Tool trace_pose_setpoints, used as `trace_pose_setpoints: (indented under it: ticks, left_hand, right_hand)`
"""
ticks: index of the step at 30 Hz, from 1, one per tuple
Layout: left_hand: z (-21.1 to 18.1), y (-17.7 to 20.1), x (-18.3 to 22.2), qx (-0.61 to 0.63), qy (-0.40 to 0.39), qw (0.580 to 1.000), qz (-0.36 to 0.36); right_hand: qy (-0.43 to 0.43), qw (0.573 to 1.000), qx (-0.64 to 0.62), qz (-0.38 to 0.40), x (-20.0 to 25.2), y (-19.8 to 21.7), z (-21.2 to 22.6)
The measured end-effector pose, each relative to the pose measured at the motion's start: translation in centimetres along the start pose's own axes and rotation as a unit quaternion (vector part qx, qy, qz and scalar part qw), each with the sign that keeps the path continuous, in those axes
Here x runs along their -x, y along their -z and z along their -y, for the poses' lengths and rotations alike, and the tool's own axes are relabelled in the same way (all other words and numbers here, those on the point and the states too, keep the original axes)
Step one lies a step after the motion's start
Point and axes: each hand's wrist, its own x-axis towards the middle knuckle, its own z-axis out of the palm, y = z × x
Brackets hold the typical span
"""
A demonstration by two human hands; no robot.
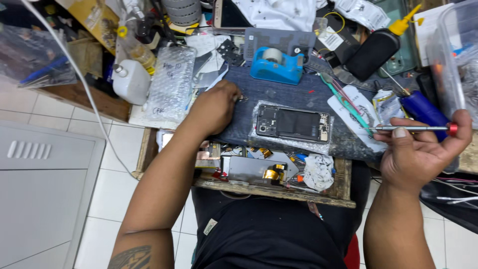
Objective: The person uses a screwdriver to remove screws from a mobile phone, handles internal parts, and places them on a workbench.
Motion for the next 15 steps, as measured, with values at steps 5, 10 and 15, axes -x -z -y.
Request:
trace_pose_setpoints:
  ticks: [5, 10, 15]
  left_hand:
    - [-2.0, 0.4, -0.4, -0.057, 0.016, 0.998, 0.037]
    - [-2.6, 0.2, -1.4, -0.122, 0.027, 0.990, 0.068]
    - [-2.6, -1.4, -1.2, -0.196, -0.041, 0.979, 0.021]
  right_hand:
    - [0.004, 1.000, -0.005, 0.013, 0.1, -0.8, -0.8]
    - [0.004, 1.000, 0.003, 0.016, 0.2, -1.6, -1.1]
    - [0.012, 1.000, -0.009, 0.016, -0.8, -2.7, -1.2]
